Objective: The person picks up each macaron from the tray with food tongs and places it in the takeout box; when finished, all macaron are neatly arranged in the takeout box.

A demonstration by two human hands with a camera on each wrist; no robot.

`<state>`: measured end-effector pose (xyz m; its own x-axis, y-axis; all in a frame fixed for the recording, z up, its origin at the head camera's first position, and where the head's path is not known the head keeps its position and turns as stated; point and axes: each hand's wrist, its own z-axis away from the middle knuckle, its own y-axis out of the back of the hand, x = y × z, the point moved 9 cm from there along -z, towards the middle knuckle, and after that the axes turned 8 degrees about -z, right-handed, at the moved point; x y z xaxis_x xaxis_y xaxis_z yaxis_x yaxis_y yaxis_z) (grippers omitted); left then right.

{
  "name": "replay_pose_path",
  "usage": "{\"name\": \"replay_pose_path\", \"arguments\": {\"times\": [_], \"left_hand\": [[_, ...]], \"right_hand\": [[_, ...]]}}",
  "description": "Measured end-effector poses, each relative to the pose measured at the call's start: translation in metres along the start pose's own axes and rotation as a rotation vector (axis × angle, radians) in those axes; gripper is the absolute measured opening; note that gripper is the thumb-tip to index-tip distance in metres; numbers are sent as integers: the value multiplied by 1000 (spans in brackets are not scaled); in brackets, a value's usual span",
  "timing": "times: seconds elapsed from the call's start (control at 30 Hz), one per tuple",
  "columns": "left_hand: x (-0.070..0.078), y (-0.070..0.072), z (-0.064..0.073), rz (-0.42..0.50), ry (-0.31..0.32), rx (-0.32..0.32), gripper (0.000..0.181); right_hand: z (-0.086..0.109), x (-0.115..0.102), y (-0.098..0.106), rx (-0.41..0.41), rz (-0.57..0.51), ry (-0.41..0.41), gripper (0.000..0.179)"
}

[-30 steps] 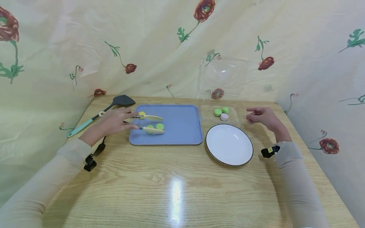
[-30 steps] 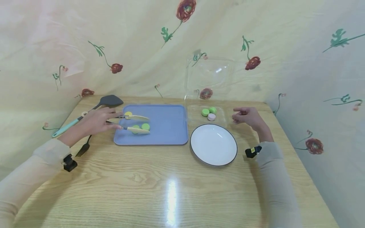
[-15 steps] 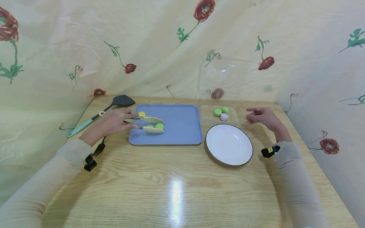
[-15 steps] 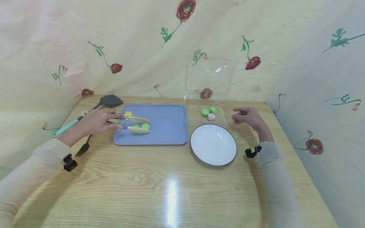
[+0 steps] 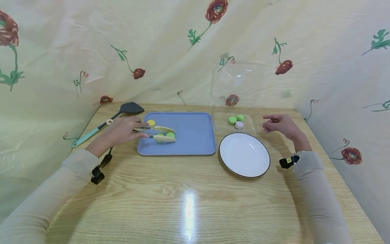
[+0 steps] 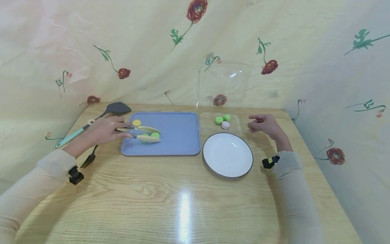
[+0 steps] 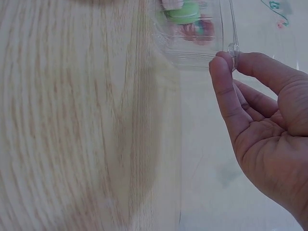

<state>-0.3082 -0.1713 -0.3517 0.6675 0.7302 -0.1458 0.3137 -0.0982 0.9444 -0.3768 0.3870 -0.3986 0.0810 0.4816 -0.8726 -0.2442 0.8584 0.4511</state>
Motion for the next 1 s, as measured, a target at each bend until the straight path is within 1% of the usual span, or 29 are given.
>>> {"name": "replay_pose_path", "arguments": {"times": [0.1, 0.13, 0.33, 0.5, 0.63, 1.0], "left_hand": [[2, 1, 0, 2, -6, 11, 48], [2, 2, -1, 0, -10, 15, 50], [5, 1, -3, 2, -22, 23, 81], [8, 0, -6, -14, -39, 60, 88], [10, -2, -7, -27, -46, 90, 89], [12, -4, -11, -81, -19, 98, 91]], "right_hand": [[0, 0, 0, -5, 4, 0, 61], [0, 0, 0, -6, 2, 0, 62], [-1, 1, 0, -5, -4, 0, 63], [-2, 3, 0, -6, 5, -10, 63], [-3, 5, 0, -3, 13, -19, 63], [-2, 6, 0, 10, 2, -33, 62]]}}
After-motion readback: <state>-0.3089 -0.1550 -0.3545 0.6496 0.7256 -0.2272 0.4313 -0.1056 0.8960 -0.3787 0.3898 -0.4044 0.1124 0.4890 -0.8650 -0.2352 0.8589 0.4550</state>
